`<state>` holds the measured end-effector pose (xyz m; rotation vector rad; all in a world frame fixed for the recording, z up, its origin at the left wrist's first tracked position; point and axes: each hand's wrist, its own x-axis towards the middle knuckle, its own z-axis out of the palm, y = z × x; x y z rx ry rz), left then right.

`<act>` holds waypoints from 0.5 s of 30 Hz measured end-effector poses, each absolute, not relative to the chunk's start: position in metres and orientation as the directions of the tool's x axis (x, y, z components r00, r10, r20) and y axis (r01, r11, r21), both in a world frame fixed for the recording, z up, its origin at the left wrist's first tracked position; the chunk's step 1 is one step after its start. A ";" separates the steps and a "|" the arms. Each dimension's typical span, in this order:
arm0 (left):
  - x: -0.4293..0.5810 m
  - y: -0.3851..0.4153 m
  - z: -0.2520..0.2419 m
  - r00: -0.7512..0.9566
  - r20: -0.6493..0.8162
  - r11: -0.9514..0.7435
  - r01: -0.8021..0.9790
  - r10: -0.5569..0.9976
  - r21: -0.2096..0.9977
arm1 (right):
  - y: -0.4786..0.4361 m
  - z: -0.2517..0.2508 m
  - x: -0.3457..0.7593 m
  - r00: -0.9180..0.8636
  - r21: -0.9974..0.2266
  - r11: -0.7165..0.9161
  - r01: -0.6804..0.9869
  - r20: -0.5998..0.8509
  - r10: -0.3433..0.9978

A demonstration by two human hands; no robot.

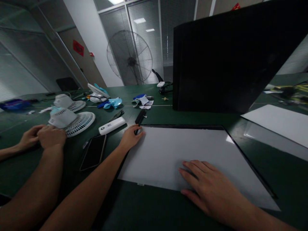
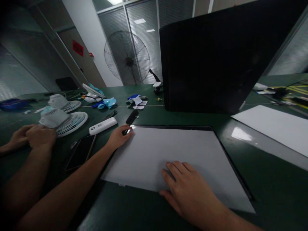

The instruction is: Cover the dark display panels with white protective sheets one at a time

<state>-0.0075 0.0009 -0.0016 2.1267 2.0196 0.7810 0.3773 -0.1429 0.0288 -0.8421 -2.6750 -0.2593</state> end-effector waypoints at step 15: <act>-0.003 -0.005 0.008 0.045 0.228 -0.140 0.895 0.973 0.422 | -0.098 0.020 0.417 -0.663 -0.060 0.709 0.702 0.307 0.682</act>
